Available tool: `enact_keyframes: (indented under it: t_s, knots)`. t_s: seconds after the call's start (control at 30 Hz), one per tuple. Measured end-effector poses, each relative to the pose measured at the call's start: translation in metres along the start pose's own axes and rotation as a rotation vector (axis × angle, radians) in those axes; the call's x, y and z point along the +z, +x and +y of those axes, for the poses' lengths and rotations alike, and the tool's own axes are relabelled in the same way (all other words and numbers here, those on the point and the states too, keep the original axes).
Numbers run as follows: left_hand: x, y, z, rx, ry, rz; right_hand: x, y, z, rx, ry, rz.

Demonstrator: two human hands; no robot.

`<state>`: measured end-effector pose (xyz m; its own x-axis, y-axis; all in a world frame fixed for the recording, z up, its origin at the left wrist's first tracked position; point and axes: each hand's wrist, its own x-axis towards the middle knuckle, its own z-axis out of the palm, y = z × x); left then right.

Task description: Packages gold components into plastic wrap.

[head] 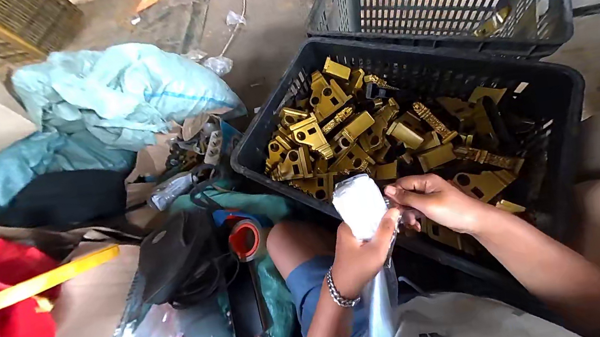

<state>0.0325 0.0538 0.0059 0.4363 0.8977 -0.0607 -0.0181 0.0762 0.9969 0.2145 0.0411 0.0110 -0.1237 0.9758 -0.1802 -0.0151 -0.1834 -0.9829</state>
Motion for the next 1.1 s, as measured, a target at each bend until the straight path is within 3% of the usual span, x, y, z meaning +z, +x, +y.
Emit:
enact_keyframes:
  t_s: [0.07,0.17,0.23,0.3,0.37,0.4,0.47,0.53,0.6,0.67,0.77,0.87,0.97,1.1]
  knots:
    - [-0.006,0.001,-0.003,0.071,0.121,0.024,-0.001,-0.004,0.002,-0.004,-0.051,-0.063]
    - [-0.039,0.018,-0.019,0.316,0.503,0.36,-0.009,-0.009,0.006,-0.018,-0.014,-0.13]
    - [-0.061,0.027,-0.025,0.341,0.467,0.498,-0.007,-0.008,0.01,-0.006,0.099,-0.051]
    - [-0.053,0.018,-0.013,0.285,0.16,0.279,0.004,-0.002,0.012,-0.052,0.062,0.017]
    - [-0.028,0.002,-0.007,0.153,-0.073,-0.008,0.017,0.002,0.014,-0.187,-0.163,-0.063]
    - [-0.023,-0.003,-0.007,0.124,-0.11,-0.052,0.021,0.005,0.013,-0.234,-0.243,-0.124]
    - [-0.036,-0.003,-0.015,0.226,-0.038,0.006,0.015,0.016,0.009,-0.254,-0.275,-0.203]
    - [-0.06,0.002,-0.028,0.369,0.133,0.134,-0.004,0.032,-0.001,-0.147,-0.272,-0.215]
    - [-0.075,0.008,-0.036,0.411,0.235,0.291,-0.029,0.062,-0.01,-0.047,-0.48,-0.112]
    - [-0.081,0.015,-0.036,0.389,0.261,0.399,-0.05,0.107,-0.002,0.086,-0.912,-0.021]
    - [-0.064,0.025,-0.026,0.389,0.139,0.492,-0.066,0.155,0.031,0.314,-1.365,-0.111]
    - [-0.051,0.032,-0.019,0.411,0.162,0.542,-0.065,0.155,0.028,0.278,-1.499,-0.201]
    - [-0.047,0.037,-0.018,0.41,0.285,0.537,-0.077,0.11,0.011,0.021,-1.204,-0.051]
    - [-0.031,0.043,-0.017,0.42,0.251,0.478,-0.089,0.04,-0.005,-0.19,-0.26,0.359]
